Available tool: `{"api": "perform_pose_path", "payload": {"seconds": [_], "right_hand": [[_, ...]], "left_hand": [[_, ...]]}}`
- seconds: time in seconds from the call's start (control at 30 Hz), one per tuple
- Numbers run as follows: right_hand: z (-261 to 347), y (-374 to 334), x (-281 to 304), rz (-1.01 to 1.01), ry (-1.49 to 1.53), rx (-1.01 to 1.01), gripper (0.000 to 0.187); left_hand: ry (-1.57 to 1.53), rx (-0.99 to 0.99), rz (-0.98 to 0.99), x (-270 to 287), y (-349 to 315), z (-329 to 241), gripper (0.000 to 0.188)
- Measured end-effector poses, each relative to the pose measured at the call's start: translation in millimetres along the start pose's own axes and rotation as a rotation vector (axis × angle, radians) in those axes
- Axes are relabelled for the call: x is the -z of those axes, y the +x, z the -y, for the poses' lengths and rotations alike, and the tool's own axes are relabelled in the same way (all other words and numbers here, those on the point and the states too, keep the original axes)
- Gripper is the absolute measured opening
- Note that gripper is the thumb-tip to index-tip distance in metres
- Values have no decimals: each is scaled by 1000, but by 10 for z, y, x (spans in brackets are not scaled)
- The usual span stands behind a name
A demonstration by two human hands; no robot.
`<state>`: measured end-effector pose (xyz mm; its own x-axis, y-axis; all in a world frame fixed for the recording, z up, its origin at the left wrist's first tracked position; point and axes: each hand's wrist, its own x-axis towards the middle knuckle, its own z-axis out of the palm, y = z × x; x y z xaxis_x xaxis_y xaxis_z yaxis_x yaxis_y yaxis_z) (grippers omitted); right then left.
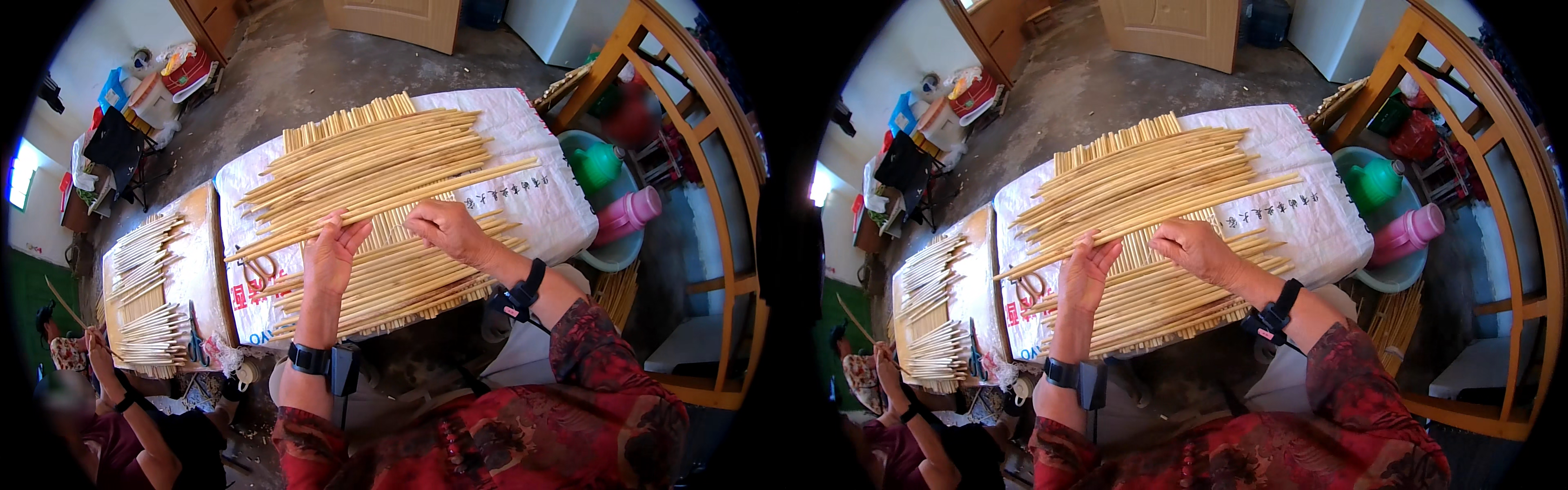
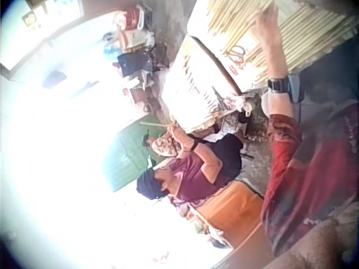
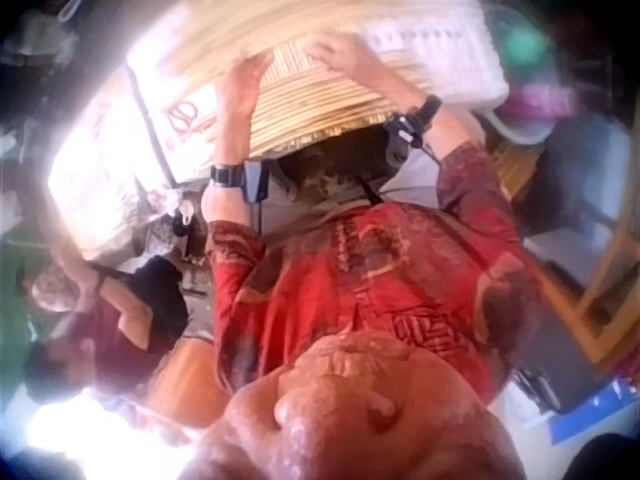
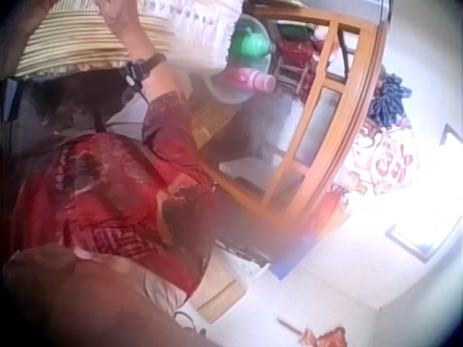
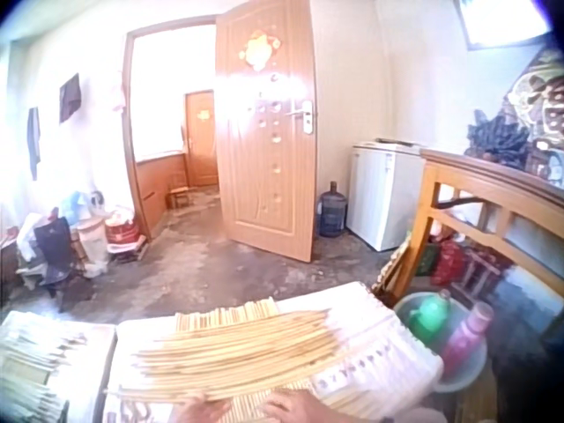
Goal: The person organizes thin wooden sticks on a table and secures them together using a fine white string.
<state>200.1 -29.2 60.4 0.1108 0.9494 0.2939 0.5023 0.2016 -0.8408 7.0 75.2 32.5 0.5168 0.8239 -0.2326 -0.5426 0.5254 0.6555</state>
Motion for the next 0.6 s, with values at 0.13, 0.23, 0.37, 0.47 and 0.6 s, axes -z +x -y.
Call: {"api": "perform_pose_path", "payload": {"seconds": [0.13,0.23,0.37,0.47,0.6], "right_hand": [[141,158,85,-224,-517,577,17],[-20,199,19,-160,-650,479,29],[-211,110,15,-19,-684,386,31],[-148,106,39,-23,-745,398,29],[-222,120,9,-12,-726,389,33]], "left_hand": [[33,4,0,20,-31,1,20],[54,20,18,5,-35,49,20],[75,38,68,-17,-28,79,24],[84,31,77,27,-10,92,25],[105,44,83,67,-11,92,26]]}}
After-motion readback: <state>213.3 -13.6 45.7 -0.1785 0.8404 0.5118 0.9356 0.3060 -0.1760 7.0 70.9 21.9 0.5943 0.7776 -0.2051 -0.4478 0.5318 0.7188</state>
